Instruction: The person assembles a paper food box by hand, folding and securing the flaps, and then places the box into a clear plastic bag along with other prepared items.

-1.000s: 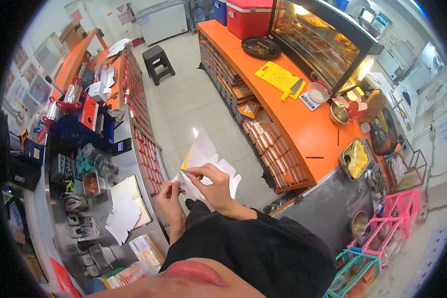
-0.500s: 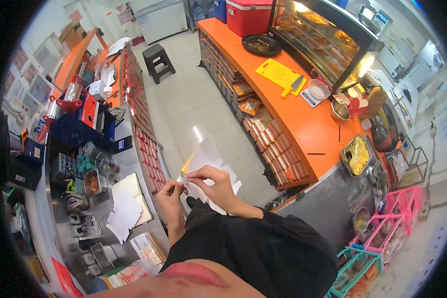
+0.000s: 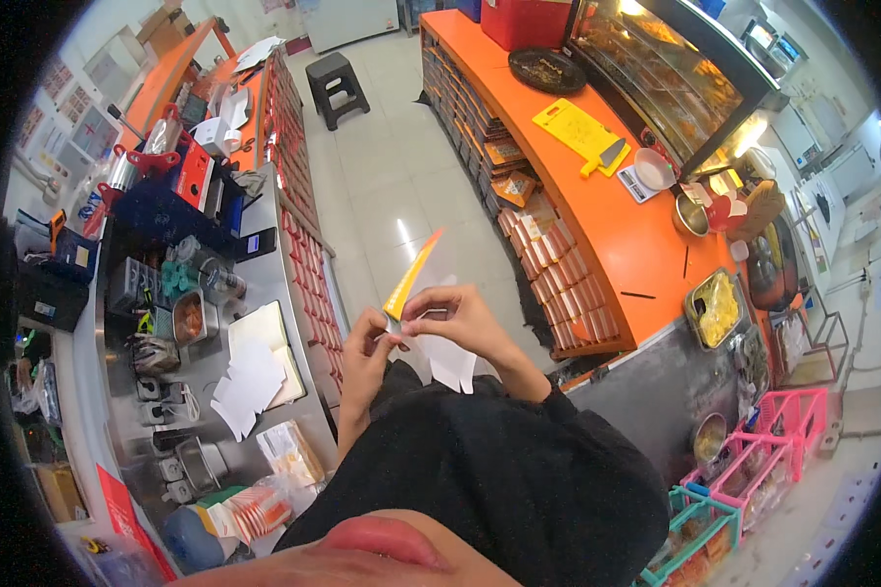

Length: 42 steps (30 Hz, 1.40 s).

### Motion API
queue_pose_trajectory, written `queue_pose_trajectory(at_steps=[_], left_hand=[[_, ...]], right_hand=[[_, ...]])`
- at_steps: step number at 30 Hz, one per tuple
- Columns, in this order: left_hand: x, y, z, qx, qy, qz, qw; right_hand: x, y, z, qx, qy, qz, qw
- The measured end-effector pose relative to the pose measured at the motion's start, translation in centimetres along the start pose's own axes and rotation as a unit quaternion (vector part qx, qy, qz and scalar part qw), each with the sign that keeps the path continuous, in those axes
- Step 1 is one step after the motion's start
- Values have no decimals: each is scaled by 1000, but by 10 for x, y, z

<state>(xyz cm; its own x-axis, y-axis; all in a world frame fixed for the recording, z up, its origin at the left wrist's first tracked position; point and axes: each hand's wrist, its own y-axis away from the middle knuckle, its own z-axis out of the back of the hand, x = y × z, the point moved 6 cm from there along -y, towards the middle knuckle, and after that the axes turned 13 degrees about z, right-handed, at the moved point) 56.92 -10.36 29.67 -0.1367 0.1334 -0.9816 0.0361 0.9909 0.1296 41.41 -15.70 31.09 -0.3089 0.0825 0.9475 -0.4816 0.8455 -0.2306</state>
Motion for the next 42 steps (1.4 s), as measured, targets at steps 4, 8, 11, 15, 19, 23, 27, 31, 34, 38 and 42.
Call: queue_pose_trajectory(at_steps=[4,8,11,15,19,23,27,31,34,38,42], left_hand=[[-20,3,-12,-18,-134,-95,986],[-20,14,23,-264,-218,-197,919],[-3,24,60,-359,-138,-151,910],[-8,18,61,-325,-98,-168,925],[-30,17,35,-436,-249,-174,847],[-18,8,9,-176,58,-38,982],[-8,9,30,-228,28,8,973],[-12,16,34,-300,-131,-34,944],[-33,18,19,-332,-254,-120,901],[-45,19,10,-333,-291,-182,878],[-41,24,3,-329,-318,-244,855]], right_hand=[[-9,7,-11,-44,-19,17,999],[19,12,-17,-38,265,156,951],[69,26,-17,-174,346,268,882],[59,0,-9,-110,289,199,930],[30,-8,-28,-34,434,237,869],[5,-3,-45,-84,435,252,860],[12,1,-38,-112,464,293,828],[17,4,-37,-155,347,248,891],[11,9,-35,-172,348,206,898],[-5,11,-27,-252,92,91,959],[-13,10,-30,-235,-15,83,968]])
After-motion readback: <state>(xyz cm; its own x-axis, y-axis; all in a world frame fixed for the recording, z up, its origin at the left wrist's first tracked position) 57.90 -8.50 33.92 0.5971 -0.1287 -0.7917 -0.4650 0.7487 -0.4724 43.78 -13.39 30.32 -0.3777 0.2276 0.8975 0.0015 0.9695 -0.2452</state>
